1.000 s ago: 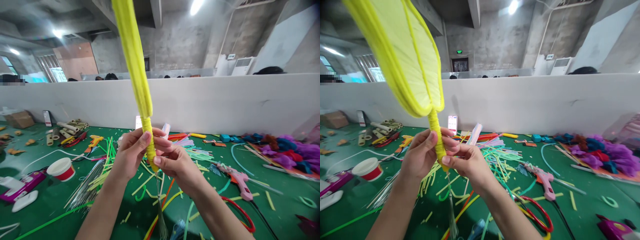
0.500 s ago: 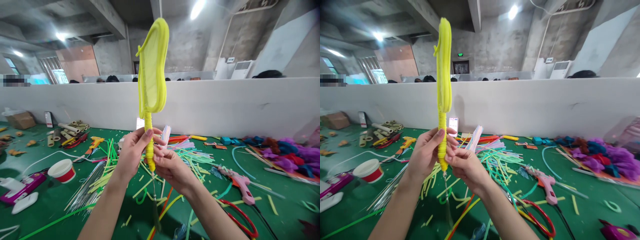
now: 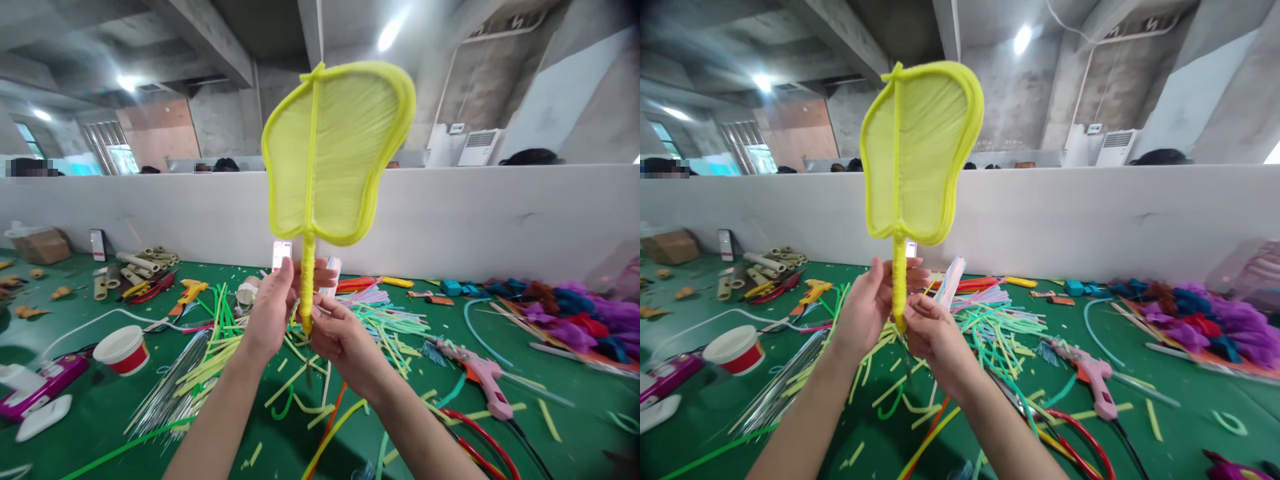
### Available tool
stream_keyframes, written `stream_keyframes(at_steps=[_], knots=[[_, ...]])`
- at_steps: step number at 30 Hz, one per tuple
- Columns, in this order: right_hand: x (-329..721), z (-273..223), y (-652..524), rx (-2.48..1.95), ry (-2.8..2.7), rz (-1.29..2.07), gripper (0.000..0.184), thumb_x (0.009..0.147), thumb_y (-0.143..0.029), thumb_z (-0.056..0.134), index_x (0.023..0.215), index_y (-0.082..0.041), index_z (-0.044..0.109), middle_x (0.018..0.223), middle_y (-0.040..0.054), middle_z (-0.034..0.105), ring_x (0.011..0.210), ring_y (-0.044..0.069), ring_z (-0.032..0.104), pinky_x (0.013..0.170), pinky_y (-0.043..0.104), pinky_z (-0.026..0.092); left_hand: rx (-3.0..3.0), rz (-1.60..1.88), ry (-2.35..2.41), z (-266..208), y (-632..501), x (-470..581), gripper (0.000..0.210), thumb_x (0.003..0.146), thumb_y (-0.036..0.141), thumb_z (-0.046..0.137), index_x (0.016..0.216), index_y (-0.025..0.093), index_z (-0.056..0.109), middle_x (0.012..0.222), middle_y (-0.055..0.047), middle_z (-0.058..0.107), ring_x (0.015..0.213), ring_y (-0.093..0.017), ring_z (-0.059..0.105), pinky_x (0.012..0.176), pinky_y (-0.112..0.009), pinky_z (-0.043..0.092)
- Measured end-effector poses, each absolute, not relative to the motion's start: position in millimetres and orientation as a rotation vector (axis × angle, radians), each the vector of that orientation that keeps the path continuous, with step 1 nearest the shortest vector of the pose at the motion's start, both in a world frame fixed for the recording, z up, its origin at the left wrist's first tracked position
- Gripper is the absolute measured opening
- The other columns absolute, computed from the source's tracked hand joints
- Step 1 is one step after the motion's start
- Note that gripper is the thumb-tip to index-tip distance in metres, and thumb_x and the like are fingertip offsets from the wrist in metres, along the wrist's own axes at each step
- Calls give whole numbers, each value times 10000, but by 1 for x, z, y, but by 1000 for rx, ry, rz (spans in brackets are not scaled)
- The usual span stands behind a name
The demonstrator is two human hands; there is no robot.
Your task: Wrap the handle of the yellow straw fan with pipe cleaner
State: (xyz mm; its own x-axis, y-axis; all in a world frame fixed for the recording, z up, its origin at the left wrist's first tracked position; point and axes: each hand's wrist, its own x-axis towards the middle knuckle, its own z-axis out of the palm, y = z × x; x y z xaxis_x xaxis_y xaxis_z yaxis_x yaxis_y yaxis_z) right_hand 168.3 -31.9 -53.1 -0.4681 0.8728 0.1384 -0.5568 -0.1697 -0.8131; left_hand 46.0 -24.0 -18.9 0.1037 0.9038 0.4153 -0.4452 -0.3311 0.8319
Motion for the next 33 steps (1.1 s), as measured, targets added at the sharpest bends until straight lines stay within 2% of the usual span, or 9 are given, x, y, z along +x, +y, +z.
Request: stream_keyframes(at_steps=[2, 6, 9, 14, 17, 22, 26, 30, 33], knots=[[169, -60, -22, -433, -964, 1920, 332, 718, -288, 839, 878, -176, 570, 524, -117, 413, 407, 16, 162, 415, 178, 98, 1153, 1446, 466, -20, -18, 45, 378, 939, 459, 603, 1166, 178, 712, 1103, -124, 773, 953, -238, 753, 844, -331, 587], [164, -74, -10, -473, -818, 2053, 346, 684, -214, 834, 902, -148, 574, 705, -38, 599, 413, -10, 240, 422, 147, 134, 1015, 1431, 465, -26, -3, 40, 262, 917, 280, 653, 1137, 145, 696, 1137, -123, 765, 952, -223, 757, 879, -315, 578], [159, -81, -8, -509, -775, 2045, 349, 645, -186, 835, 864, -149, 567, 684, -50, 585, 404, -15, 231, 411, 143, 122, 963, 1443, 489, -34, 8, 37, 235, 903, 226, 651, 1107, 118, 696, 1121, -133, 767, 940, -222, 758, 875, -311, 582], [161, -84, -8, -541, -744, 1990, 363, 630, -191, 854, 817, -171, 543, 519, -122, 397, 396, 4, 224, 409, 146, 138, 1143, 1388, 549, -43, 17, 30, 358, 892, 291, 671, 1222, 153, 668, 1203, -123, 738, 975, -244, 744, 863, -334, 583], [163, -82, -8, -544, -737, 1965, 367, 648, -203, 854, 857, -172, 554, 572, -96, 479, 412, 10, 276, 431, 151, 213, 1430, 1343, 678, -43, 18, 24, 397, 881, 358, 693, 1227, 166, 670, 1177, -116, 746, 959, -248, 739, 843, -332, 579], [164, -81, -6, -558, -718, 1952, 436, 642, -213, 863, 947, -194, 552, 720, -41, 619, 443, 19, 353, 472, 158, 278, 1624, 1315, 807, -45, 22, 20, 434, 817, 422, 743, 1129, 126, 683, 975, -114, 778, 817, -233, 737, 778, -326, 574], [162, -83, -5, -570, -694, 1950, 507, 609, -205, 876, 992, -208, 544, 714, -48, 626, 444, 19, 353, 480, 157, 271, 1585, 1397, 854, -54, 28, 28, 383, 815, 451, 737, 1034, 141, 684, 854, -70, 766, 714, -200, 711, 685, -286, 551], [160, -84, -7, -574, -683, 1965, 564, 575, -211, 902, 1009, -218, 542, 628, -86, 570, 439, 28, 364, 484, 164, 269, 1512, 1501, 912, -59, 32, 33, 407, 904, 552, 589, 831, 160, 668, 736, -40, 730, 599, -160, 661, 577, -248, 493], [160, -81, -10, -566, -685, 1967, 556, 564, -208, 913, 985, -216, 550, 603, -93, 557, 438, 28, 363, 488, 167, 273, 1455, 1474, 875, -57, 32, 30, 428, 876, 586, 609, 851, 162, 663, 719, -37, 721, 581, -166, 661, 574, -261, 508]])
